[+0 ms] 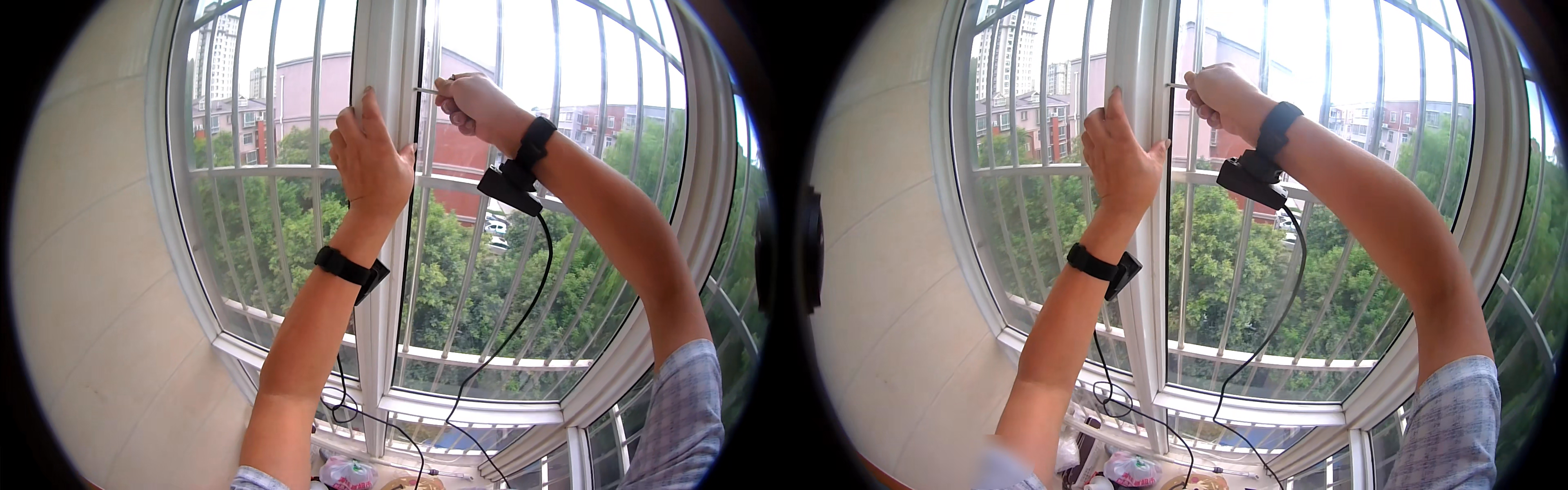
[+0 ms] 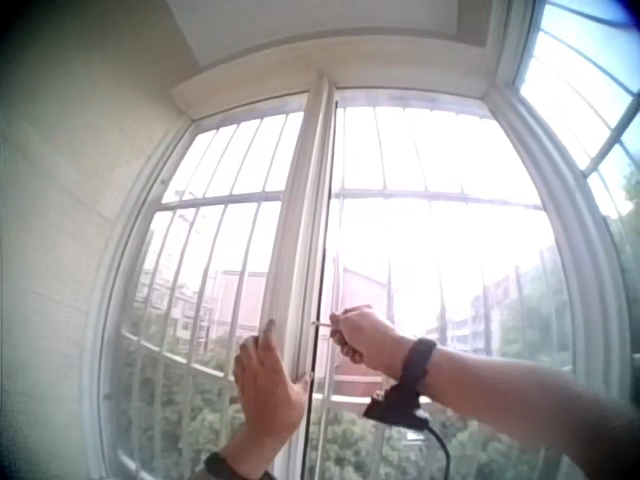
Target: The person uses pliers to remove a small component from the window frame and then uses a screwdriver to tighten screws along the vertical frame. The person retrieves additional screws from a cardboard box on the floor and continues the repair work on the window frame.
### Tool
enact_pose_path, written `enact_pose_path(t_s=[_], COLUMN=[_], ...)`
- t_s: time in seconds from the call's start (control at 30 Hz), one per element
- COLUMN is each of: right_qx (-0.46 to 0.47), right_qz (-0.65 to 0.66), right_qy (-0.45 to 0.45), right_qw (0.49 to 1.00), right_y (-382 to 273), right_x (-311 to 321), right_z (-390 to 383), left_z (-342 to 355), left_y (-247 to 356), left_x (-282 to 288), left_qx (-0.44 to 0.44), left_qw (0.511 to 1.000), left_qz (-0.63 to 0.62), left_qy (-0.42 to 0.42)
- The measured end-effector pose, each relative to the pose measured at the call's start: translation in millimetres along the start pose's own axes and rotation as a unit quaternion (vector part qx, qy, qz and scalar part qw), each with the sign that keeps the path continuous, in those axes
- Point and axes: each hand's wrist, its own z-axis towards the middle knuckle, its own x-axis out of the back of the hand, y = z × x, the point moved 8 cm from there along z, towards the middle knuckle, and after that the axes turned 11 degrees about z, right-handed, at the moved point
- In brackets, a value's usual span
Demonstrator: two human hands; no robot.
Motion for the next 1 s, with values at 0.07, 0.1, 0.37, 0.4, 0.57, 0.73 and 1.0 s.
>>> enact_pose_path(t_s=[0.07,0.1,0.37,0.4,0.57,0.73,1.0], right_qx=[-0.024,-0.028,0.008,0.009,0.013,0.095,0.139], right_qz=[0.015,0.01,-0.025,-0.022,0.029,-0.073,-0.025], right_qy=[-0.005,-0.001,-0.071,-0.079,-0.1,-0.05,-0.083], right_qw=[1.0,1.0,0.997,0.997,0.994,0.992,0.987], right_y=[2.4,1.9,-1.0,0.8,3.2,-9.2,12.2], right_x=[-0.6,-0.4,2.9,4.3,4.3,9.0,13.2], right_z=[0.7,0.7,2.7,3.4,6.0,0.5,-35.1], left_z=[-0.1,-0.2,-2.1,-2.9,0.6,-1.3,6.6], left_y=[-1.2,-1.8,-2.5,-2.2,0.8,-0.4,-14.6], left_x=[-0.5,-0.5,1.6,0.2,0.0,-4.7,-4.3], left_qx=[0.0,-0.002,-0.006,-0.003,0.003,0.008,-0.005], left_qw=[1.0,1.0,1.0,1.0,1.0,1.0,0.997], left_qz=[-0.003,-0.008,-0.018,-0.015,-0.015,-0.016,-0.079], left_qy=[-0.003,0.0,0.011,0.003,-0.016,-0.014,-0.007])
